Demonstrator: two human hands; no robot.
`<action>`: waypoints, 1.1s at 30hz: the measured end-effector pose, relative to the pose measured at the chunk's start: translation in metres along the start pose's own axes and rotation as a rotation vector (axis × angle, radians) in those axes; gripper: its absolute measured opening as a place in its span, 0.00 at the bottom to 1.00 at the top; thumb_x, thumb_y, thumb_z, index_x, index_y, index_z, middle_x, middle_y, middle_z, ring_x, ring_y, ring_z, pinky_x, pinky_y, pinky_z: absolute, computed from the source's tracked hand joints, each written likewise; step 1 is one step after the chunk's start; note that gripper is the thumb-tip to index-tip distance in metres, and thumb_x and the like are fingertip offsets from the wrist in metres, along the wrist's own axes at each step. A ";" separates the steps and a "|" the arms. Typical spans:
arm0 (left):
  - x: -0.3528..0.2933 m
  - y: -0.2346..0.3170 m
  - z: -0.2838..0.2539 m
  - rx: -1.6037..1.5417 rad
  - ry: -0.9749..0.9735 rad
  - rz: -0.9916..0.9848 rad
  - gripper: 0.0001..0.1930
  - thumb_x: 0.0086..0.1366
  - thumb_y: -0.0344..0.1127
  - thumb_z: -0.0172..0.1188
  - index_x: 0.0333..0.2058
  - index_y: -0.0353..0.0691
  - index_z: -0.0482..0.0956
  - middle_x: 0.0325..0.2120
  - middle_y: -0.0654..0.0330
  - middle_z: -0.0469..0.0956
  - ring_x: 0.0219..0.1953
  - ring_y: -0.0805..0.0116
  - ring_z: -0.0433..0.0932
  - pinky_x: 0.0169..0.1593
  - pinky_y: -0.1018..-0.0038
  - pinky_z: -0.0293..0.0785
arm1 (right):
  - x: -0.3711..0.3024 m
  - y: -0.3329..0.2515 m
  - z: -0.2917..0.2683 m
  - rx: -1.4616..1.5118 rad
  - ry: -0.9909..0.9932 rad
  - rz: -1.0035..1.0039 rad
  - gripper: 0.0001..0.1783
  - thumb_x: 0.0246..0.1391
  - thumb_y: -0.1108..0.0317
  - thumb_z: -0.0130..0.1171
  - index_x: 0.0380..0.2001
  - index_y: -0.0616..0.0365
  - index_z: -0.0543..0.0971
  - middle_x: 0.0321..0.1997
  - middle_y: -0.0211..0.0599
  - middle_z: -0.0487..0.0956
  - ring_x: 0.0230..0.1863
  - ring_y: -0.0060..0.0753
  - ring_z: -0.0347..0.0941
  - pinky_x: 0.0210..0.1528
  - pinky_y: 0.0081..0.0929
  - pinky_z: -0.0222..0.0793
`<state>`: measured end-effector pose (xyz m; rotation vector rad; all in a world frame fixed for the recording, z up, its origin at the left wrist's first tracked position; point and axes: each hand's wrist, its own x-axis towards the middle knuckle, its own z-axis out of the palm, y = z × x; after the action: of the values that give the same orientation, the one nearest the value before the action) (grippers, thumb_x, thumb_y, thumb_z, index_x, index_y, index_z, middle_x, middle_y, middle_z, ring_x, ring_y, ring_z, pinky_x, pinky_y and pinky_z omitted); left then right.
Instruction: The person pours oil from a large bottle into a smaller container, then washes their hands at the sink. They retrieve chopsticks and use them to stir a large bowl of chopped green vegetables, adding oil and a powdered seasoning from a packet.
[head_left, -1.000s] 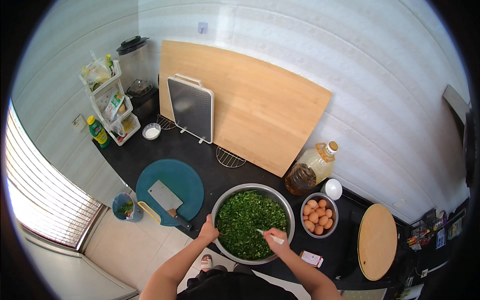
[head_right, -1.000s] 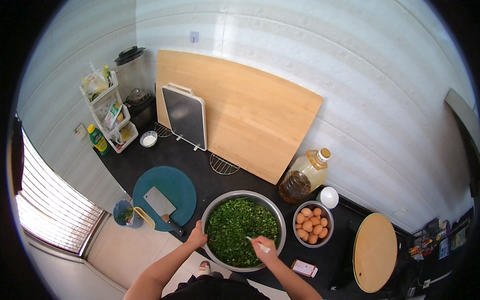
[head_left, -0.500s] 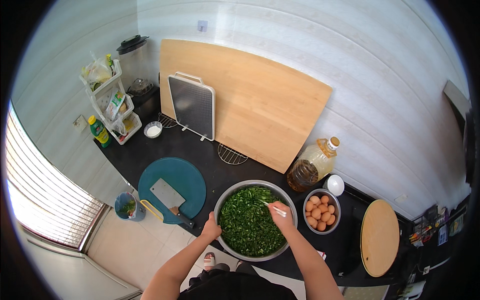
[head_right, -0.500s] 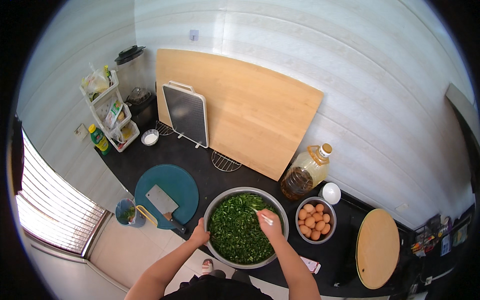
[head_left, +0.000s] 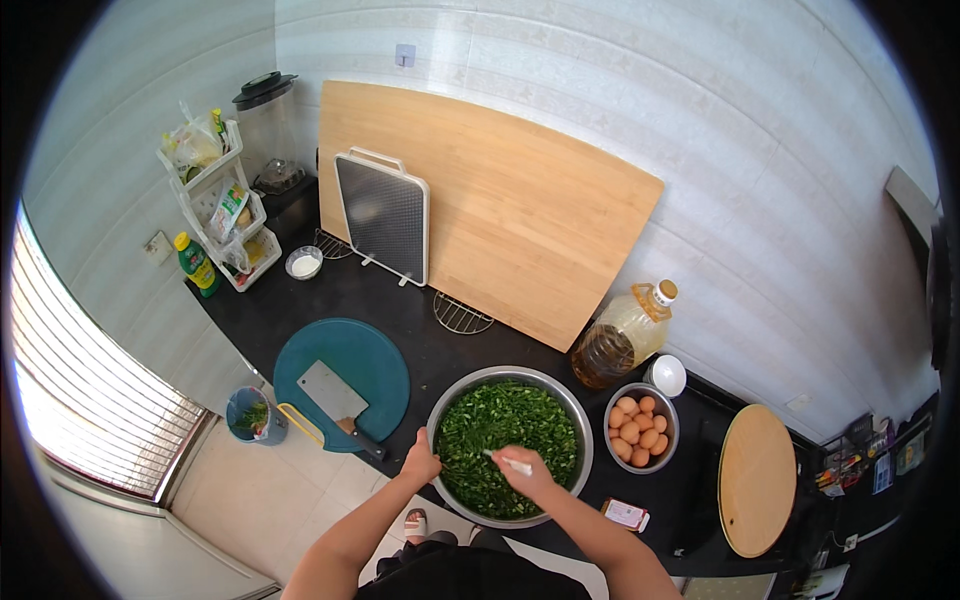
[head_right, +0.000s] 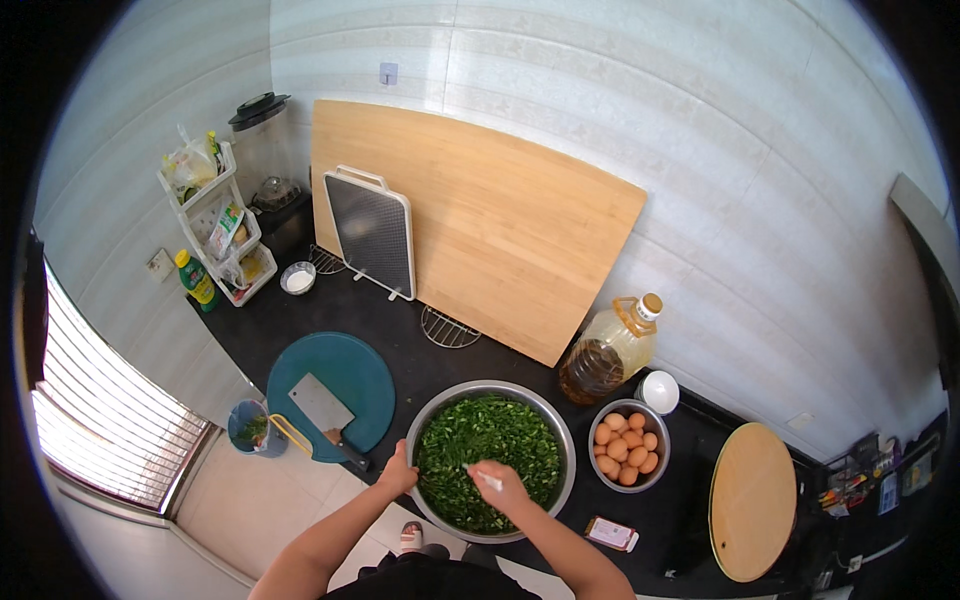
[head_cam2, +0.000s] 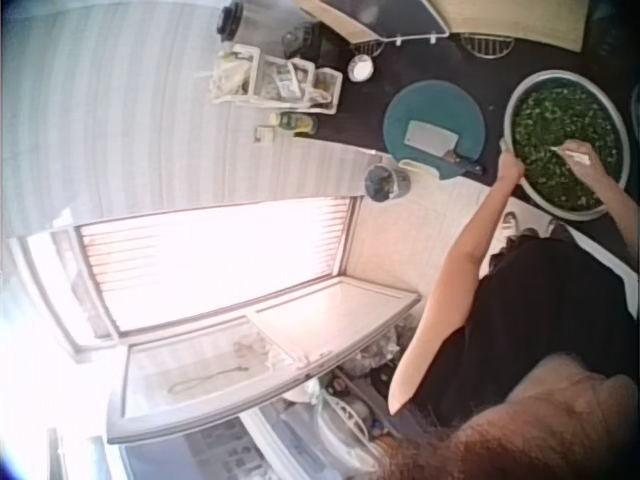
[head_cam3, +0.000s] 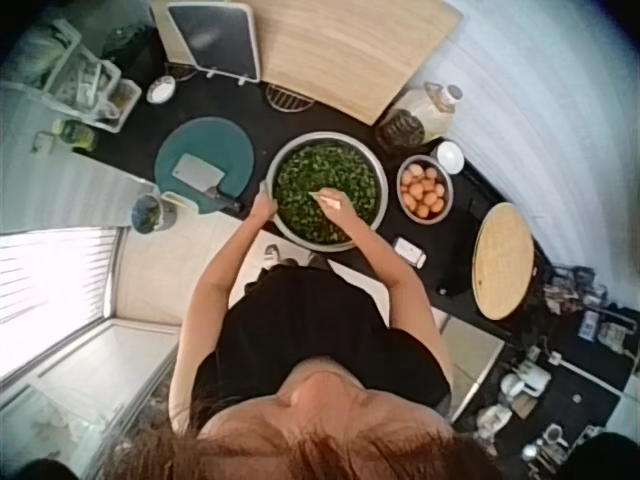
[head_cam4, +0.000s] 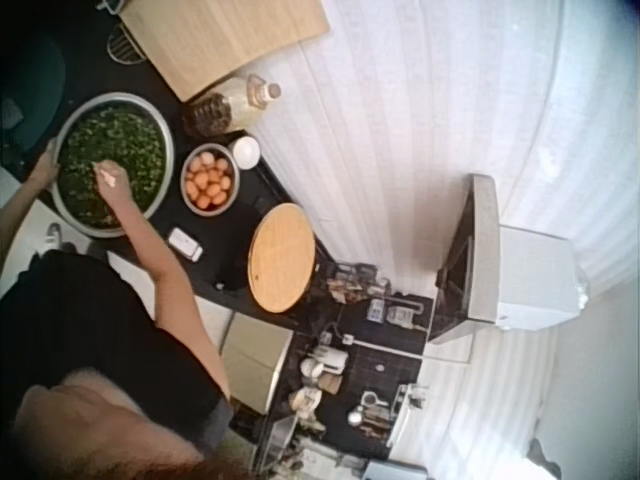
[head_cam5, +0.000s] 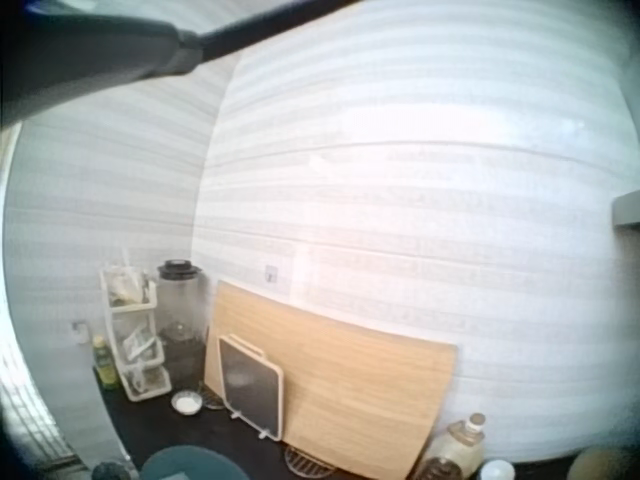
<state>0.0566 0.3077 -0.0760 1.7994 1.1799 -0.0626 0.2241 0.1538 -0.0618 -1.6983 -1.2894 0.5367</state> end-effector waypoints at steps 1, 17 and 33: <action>0.001 -0.003 0.002 -0.010 0.014 0.024 0.36 0.56 0.25 0.50 0.61 0.40 0.42 0.36 0.37 0.74 0.32 0.46 0.77 0.25 0.61 0.75 | 0.009 0.010 -0.001 0.040 0.021 0.025 0.04 0.50 0.72 0.57 0.28 0.60 0.79 0.24 0.36 0.76 0.25 0.27 0.71 0.28 0.22 0.66; 0.000 0.001 0.003 -0.022 0.006 -0.046 0.37 0.56 0.26 0.51 0.61 0.41 0.42 0.37 0.37 0.73 0.33 0.47 0.77 0.26 0.62 0.75 | -0.064 -0.016 -0.036 0.039 0.085 0.082 0.04 0.49 0.72 0.58 0.24 0.62 0.78 0.22 0.38 0.76 0.24 0.32 0.73 0.27 0.25 0.67; -0.002 0.003 0.002 -0.055 -0.007 -0.065 0.36 0.57 0.26 0.51 0.61 0.42 0.42 0.37 0.37 0.73 0.35 0.45 0.77 0.30 0.59 0.75 | -0.034 -0.008 -0.103 -0.187 0.089 0.256 0.09 0.51 0.65 0.59 0.27 0.62 0.79 0.19 0.34 0.76 0.20 0.21 0.71 0.22 0.20 0.64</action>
<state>0.0587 0.3044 -0.0744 1.7110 1.2241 -0.0733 0.2869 0.0820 -0.0099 -2.0368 -1.0932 0.4936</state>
